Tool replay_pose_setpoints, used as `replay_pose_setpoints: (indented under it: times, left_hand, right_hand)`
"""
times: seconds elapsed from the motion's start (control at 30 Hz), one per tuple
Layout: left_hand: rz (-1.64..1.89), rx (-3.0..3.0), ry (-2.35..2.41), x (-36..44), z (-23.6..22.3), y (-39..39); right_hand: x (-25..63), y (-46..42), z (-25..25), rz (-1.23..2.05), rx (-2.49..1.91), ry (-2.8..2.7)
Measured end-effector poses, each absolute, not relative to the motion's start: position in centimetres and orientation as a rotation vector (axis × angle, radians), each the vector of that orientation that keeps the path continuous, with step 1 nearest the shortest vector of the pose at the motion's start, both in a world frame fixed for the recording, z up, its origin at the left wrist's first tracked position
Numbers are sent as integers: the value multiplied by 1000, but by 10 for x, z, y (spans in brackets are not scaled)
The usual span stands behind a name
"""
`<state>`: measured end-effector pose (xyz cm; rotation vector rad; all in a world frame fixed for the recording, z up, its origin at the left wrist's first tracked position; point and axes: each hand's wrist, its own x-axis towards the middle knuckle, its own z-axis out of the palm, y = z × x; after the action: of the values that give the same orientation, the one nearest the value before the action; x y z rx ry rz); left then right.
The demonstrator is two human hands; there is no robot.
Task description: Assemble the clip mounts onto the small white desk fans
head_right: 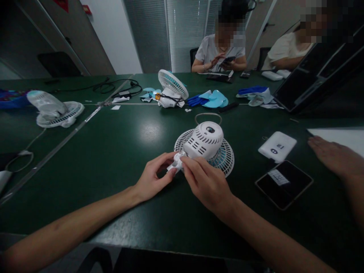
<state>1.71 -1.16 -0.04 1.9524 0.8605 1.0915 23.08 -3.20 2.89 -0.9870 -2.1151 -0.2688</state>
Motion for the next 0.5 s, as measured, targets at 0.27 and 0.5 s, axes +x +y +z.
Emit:
replay_pose_setpoints:
  times: [0.27,0.5]
  left_hand:
    - [1073,1937,863,17,-1,-11]
    - [1091,1966,848,19,0,-13]
  right_hand:
    - [243,-30,23,-372,-929,-2271]
    - [237,-32,21,-367,-1050,-2167]
